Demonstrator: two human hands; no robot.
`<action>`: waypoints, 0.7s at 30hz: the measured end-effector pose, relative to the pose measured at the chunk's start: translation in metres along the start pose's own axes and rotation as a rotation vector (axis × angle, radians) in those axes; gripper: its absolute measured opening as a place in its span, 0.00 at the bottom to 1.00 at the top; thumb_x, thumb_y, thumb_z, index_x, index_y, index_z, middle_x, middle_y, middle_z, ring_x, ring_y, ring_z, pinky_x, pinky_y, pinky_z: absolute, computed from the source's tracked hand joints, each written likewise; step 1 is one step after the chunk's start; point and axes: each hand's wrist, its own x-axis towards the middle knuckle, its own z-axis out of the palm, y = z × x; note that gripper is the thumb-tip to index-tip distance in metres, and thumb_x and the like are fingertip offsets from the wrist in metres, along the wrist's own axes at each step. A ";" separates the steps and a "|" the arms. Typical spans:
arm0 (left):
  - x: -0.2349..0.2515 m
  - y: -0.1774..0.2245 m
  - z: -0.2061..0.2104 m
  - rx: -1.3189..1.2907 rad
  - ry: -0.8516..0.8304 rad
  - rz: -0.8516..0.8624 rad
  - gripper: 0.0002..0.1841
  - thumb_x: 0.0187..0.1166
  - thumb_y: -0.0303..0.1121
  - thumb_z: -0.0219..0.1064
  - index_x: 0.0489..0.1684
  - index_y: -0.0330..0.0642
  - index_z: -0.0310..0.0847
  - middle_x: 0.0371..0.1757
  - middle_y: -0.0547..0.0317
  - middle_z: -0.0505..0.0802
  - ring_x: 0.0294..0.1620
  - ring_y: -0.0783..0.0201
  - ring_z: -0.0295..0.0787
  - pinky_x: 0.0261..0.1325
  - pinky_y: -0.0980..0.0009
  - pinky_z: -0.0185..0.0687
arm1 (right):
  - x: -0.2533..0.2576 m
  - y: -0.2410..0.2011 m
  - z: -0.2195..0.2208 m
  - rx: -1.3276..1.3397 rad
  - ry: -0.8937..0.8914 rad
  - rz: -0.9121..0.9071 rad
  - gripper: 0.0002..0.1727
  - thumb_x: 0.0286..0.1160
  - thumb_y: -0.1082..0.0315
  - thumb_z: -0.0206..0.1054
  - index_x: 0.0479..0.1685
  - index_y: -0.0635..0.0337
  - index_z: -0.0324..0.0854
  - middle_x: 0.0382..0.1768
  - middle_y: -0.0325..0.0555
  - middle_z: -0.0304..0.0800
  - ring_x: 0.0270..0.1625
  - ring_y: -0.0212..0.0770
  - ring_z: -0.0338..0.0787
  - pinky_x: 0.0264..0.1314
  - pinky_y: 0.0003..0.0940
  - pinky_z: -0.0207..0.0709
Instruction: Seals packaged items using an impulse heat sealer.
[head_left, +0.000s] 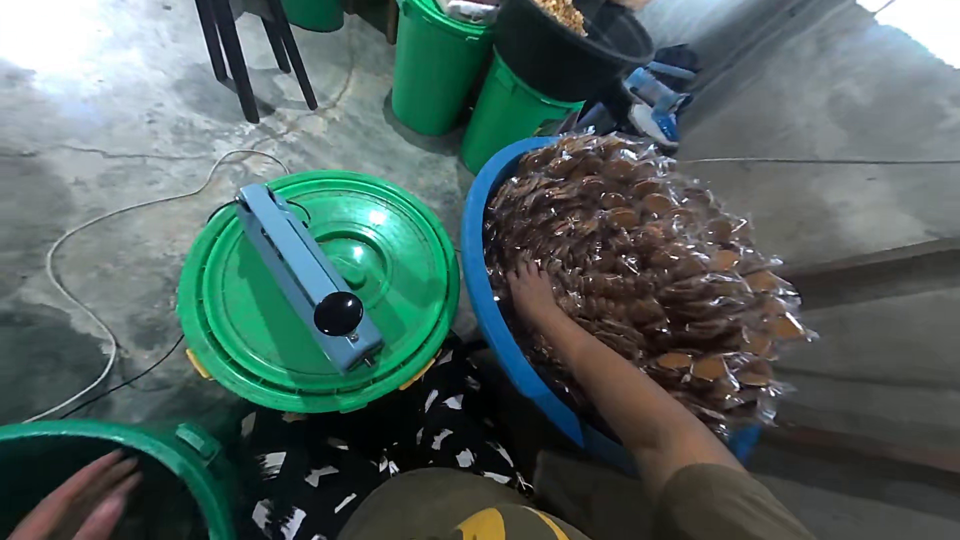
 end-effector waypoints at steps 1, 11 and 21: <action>0.009 0.013 0.012 -0.032 -0.057 0.069 0.30 0.88 0.35 0.55 0.82 0.19 0.57 0.76 0.25 0.75 0.75 0.51 0.79 0.75 0.60 0.75 | -0.007 -0.003 -0.007 0.041 0.018 0.019 0.25 0.83 0.74 0.59 0.79 0.71 0.70 0.80 0.71 0.69 0.82 0.70 0.70 0.79 0.69 0.64; 0.035 0.113 0.194 -1.061 -0.568 0.099 0.46 0.82 0.66 0.53 0.92 0.47 0.37 0.70 0.64 0.87 0.66 0.65 0.87 0.68 0.63 0.85 | -0.138 -0.160 -0.003 1.147 0.933 -0.599 0.26 0.69 0.59 0.76 0.56 0.74 0.83 0.53 0.63 0.90 0.58 0.48 0.90 0.66 0.38 0.82; 0.071 0.080 0.149 -0.570 -0.023 0.101 0.36 0.73 0.30 0.68 0.83 0.36 0.58 0.65 0.46 0.83 0.56 0.64 0.87 0.55 0.67 0.87 | -0.098 -0.213 -0.036 1.365 -0.083 -0.295 0.10 0.83 0.75 0.61 0.53 0.76 0.77 0.36 0.47 0.84 0.32 0.30 0.82 0.38 0.26 0.79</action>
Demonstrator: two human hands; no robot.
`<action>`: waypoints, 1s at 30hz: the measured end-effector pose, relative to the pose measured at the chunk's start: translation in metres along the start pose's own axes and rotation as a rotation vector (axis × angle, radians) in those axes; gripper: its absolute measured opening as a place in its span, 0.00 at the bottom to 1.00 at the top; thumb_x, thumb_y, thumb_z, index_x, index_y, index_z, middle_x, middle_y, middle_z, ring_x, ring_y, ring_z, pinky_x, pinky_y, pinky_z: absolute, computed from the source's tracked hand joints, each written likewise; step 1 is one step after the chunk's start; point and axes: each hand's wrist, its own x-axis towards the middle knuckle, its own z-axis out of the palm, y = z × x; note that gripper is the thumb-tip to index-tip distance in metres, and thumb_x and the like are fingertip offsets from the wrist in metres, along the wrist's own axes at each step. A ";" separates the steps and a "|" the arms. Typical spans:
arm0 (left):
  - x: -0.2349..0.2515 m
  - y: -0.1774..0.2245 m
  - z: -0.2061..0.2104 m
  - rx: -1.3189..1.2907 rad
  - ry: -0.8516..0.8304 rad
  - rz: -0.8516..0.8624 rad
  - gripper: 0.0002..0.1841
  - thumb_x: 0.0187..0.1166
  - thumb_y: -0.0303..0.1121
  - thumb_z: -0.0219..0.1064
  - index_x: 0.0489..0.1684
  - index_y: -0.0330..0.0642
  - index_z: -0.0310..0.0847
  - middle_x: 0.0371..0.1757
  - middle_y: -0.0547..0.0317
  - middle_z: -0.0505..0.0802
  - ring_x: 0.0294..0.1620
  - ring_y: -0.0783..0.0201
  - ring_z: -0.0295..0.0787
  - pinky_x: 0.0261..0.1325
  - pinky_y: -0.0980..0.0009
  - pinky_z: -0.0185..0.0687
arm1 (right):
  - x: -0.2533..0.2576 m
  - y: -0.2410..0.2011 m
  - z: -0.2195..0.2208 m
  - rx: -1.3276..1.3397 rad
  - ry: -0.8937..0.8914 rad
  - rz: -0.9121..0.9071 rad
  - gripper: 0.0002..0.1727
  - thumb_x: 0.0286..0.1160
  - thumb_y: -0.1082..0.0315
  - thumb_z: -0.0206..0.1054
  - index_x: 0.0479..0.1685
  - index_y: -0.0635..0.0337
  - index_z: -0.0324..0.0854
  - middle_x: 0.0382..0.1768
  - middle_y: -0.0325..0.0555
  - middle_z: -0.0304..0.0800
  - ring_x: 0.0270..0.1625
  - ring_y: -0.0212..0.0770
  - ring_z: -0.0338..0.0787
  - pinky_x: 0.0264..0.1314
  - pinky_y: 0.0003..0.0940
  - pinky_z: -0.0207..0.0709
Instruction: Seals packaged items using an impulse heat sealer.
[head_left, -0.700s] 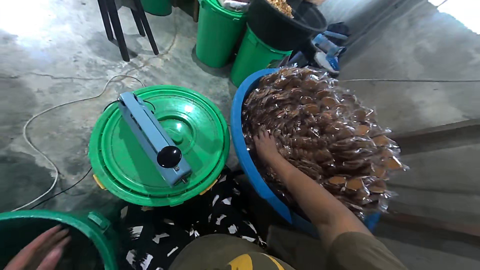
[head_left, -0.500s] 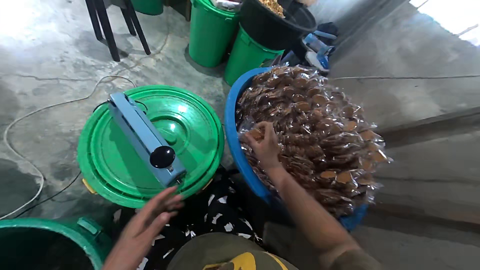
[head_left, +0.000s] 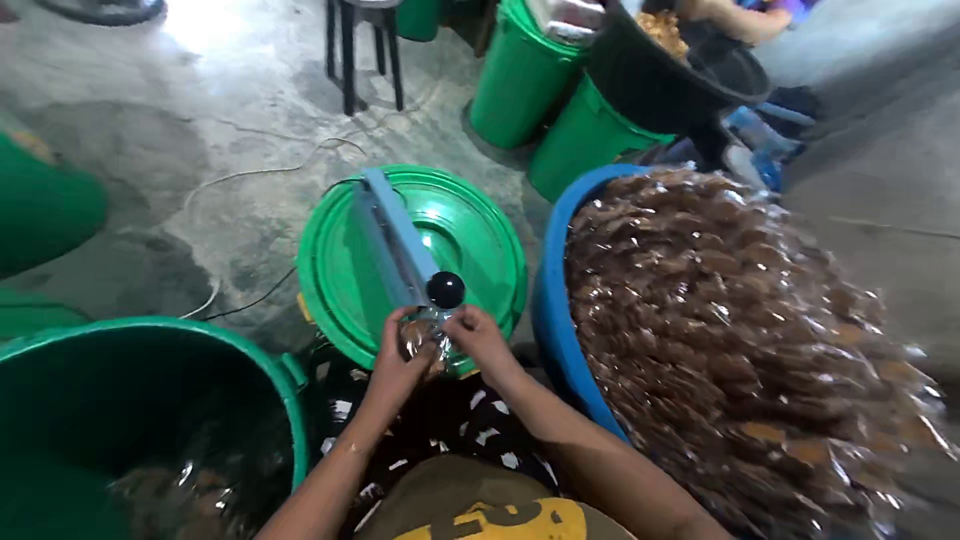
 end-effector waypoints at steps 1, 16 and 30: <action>0.011 0.000 -0.006 0.099 0.029 0.005 0.34 0.74 0.28 0.68 0.83 0.35 0.60 0.71 0.38 0.79 0.65 0.55 0.83 0.64 0.60 0.83 | 0.014 -0.006 0.000 -0.058 0.030 0.015 0.12 0.83 0.76 0.61 0.56 0.77 0.77 0.41 0.52 0.85 0.37 0.33 0.83 0.43 0.30 0.80; 0.109 0.020 -0.052 0.117 0.087 -0.041 0.37 0.87 0.34 0.61 0.94 0.44 0.45 0.79 0.30 0.73 0.71 0.40 0.80 0.70 0.46 0.79 | 0.035 -0.071 0.037 -1.075 -0.139 -0.173 0.39 0.85 0.55 0.57 0.95 0.53 0.51 0.89 0.62 0.60 0.83 0.59 0.73 0.77 0.52 0.74; 0.105 0.038 -0.039 -0.027 0.184 -0.131 0.29 0.94 0.52 0.36 0.64 0.34 0.72 0.36 0.60 0.86 0.30 0.71 0.83 0.37 0.69 0.83 | 0.030 -0.043 0.020 -0.764 0.007 -0.526 0.30 0.78 0.61 0.67 0.80 0.58 0.76 0.86 0.65 0.65 0.82 0.63 0.74 0.77 0.57 0.75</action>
